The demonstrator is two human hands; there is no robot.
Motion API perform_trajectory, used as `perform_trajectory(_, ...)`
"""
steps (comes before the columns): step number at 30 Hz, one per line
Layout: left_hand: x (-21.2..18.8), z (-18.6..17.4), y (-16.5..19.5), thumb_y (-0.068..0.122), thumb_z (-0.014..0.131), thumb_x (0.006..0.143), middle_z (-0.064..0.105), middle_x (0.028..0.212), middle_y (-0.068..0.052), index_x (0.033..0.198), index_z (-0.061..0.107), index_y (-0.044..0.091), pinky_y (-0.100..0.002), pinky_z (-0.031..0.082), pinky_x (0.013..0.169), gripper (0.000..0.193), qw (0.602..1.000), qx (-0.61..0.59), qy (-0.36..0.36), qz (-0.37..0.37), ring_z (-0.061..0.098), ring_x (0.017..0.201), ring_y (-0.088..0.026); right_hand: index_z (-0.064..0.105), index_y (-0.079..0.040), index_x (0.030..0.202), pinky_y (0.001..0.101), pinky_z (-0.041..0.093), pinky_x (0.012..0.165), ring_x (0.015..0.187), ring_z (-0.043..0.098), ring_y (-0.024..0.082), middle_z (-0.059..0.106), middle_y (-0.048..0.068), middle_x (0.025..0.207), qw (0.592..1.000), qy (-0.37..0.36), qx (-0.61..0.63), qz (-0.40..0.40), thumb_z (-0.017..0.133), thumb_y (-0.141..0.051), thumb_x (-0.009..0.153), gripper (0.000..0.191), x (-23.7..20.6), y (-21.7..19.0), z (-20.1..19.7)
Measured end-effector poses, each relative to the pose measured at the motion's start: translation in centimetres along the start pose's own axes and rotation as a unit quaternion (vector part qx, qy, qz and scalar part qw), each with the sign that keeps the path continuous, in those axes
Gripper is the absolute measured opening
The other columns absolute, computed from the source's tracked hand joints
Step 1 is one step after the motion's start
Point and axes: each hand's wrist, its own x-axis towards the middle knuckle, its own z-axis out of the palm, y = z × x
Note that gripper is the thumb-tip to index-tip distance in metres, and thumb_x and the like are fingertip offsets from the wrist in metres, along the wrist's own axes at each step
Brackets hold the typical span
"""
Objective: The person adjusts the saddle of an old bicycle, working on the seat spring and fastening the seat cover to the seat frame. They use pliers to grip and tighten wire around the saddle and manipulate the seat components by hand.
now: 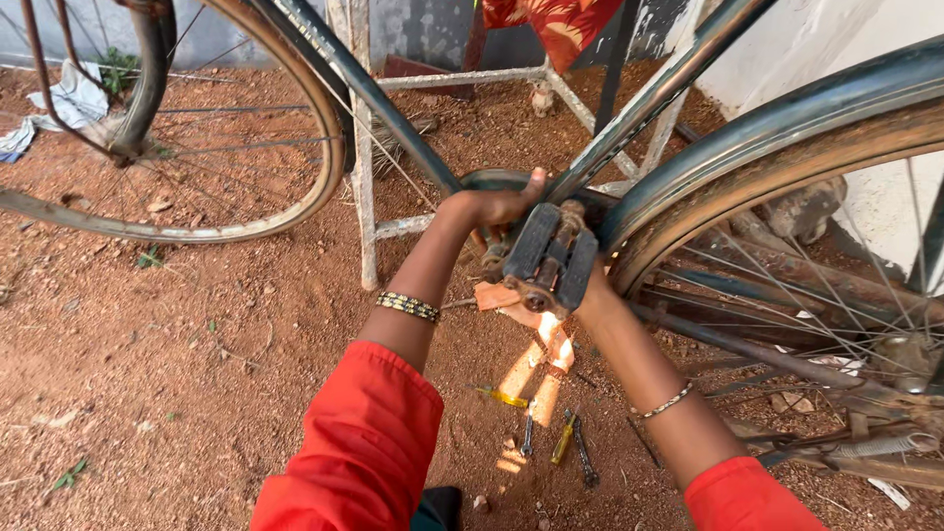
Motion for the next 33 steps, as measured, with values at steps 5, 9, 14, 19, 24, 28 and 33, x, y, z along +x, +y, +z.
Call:
perform_trajectory(5,-0.1,-0.6,-1.1,0.093,0.008,0.067,0.048,0.151,-0.024,0.154,0.04,0.02,-0.059,0.053,0.101,0.117,0.996,-0.035,0.007,0.084,0.056,0.13,-0.049,0.061,-0.013,0.11,0.0408,0.061,0.082,0.092,0.069,0.024,0.068,0.01,0.105,0.998,-0.061,0.013,-0.016,0.044,-0.046,0.107,0.037,0.3,0.9,0.1)
perform_trajectory(9,0.7,-0.8,-1.9,0.094,0.008,0.065,0.048,0.15,-0.028,0.156,0.037,0.014,-0.058,0.054,0.101,0.124,0.994,-0.06,0.019,0.091,0.055,0.13,-0.053,0.06,-0.013,0.113,0.0373,0.059,0.084,0.094,0.068,0.021,0.067,0.007,0.108,0.992,-0.109,0.029,-0.065,0.044,-0.04,0.111,0.032,0.7,2.3,0.0)
perform_trajectory(14,1.2,-1.0,-2.1,0.099,0.007,0.067,0.048,0.15,-0.033,0.155,0.039,0.004,-0.057,0.052,0.103,0.134,0.994,-0.092,0.014,0.064,0.055,0.133,-0.051,0.058,-0.014,0.115,0.0365,0.058,0.083,0.096,0.067,0.02,0.064,0.006,0.11,0.979,-0.158,0.002,-0.126,0.051,-0.029,0.108,0.018,1.5,2.5,-0.2)
perform_trajectory(19,1.3,0.2,-2.0,0.099,0.01,0.064,0.049,0.152,-0.026,0.154,0.041,0.007,-0.059,0.051,0.104,0.132,0.994,-0.097,0.012,0.042,0.055,0.135,-0.048,0.055,-0.009,0.115,0.0394,0.058,0.079,0.096,0.064,0.025,0.062,0.011,0.111,0.86,-0.084,-0.4,-0.305,0.056,-0.03,0.104,0.024,1.5,3.8,-0.8)
perform_trajectory(24,1.0,0.8,-1.0,0.094,0.01,0.069,0.045,0.155,-0.022,0.156,0.041,0.014,-0.06,0.047,0.104,0.122,0.983,-0.152,0.002,0.101,0.048,0.133,-0.048,0.055,-0.014,0.128,0.0479,0.053,0.092,0.11,0.064,0.03,0.063,0.013,0.127,0.981,-0.129,-0.063,-0.13,0.053,-0.042,0.105,0.036,0.7,3.1,-0.7)
perform_trajectory(28,0.5,0.4,0.6,0.095,0.006,0.07,0.052,0.154,-0.02,0.154,0.045,0.01,-0.055,0.049,0.099,0.125,0.977,-0.18,-0.016,0.115,0.051,0.115,-0.038,0.055,-0.009,0.132,0.0551,0.054,0.095,0.104,0.068,0.035,0.065,0.02,0.123,0.996,-0.062,0.057,-0.008,0.034,-0.076,0.093,0.081,-1.0,-0.5,1.1)
perform_trajectory(33,-1.2,-2.0,3.0,0.096,0.011,0.072,0.051,0.154,-0.025,0.156,0.039,0.004,-0.052,0.048,0.102,0.127,0.939,-0.269,-0.059,0.207,0.066,0.124,-0.036,0.047,-0.001,0.148,0.0509,0.047,0.11,0.123,0.063,0.03,0.059,0.018,0.141,0.991,0.022,-0.074,-0.11,0.027,-0.076,0.098,0.092,-3.9,-5.0,4.3)
